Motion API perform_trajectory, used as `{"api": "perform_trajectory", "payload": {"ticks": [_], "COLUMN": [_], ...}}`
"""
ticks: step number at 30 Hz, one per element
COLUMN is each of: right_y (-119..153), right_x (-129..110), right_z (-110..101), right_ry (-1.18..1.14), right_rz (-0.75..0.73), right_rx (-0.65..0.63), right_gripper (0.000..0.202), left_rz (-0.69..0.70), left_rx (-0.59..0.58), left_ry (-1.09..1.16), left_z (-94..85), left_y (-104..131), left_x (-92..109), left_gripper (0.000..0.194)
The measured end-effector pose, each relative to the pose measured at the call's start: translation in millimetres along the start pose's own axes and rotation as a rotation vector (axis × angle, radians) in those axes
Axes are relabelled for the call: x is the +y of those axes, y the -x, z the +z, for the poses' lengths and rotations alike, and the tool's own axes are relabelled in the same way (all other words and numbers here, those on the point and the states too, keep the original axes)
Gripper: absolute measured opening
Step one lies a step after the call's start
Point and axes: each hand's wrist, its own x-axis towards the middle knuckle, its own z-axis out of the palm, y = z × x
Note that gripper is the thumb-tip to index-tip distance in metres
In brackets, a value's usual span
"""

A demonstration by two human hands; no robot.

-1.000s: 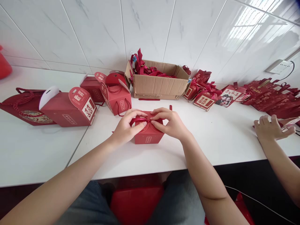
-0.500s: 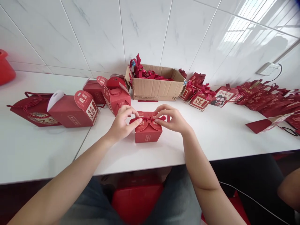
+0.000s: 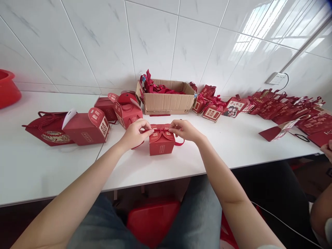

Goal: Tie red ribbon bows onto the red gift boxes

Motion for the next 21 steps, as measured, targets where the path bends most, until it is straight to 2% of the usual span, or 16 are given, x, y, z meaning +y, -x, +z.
{"api": "perform_trajectory", "payload": {"ticks": [2, 5, 9, 12, 15, 21], "right_y": [1, 0, -4, -7, -7, -6], "right_x": [-2, -6, -14, -17, -17, -17], "right_z": [0, 3, 9, 14, 17, 17], "right_ry": [0.024, 0.128, 0.209, 0.186, 0.159, 0.17], "right_rz": [-0.012, -0.13, -0.211, -0.197, -0.16, -0.143], "right_rx": [0.005, 0.057, 0.032, -0.004, 0.035, 0.05], "right_gripper": [0.025, 0.028, 0.053, 0.045, 0.037, 0.035], "left_rz": [-0.007, -0.013, -0.004, -0.116, -0.248, -0.282], "left_rx": [0.023, 0.026, -0.05, -0.092, -0.083, -0.105], "left_ry": [-0.002, -0.044, -0.084, 0.069, 0.253, 0.427], "left_z": [-0.2, -0.5, 3.7, 10.8, 17.0, 22.2], "left_y": [-1, -5, -11, -12, -11, -8], "left_x": [-1, 0, 5, 9, 11, 9], "left_gripper": [0.03, 0.026, 0.024, 0.025, 0.025, 0.029]}}
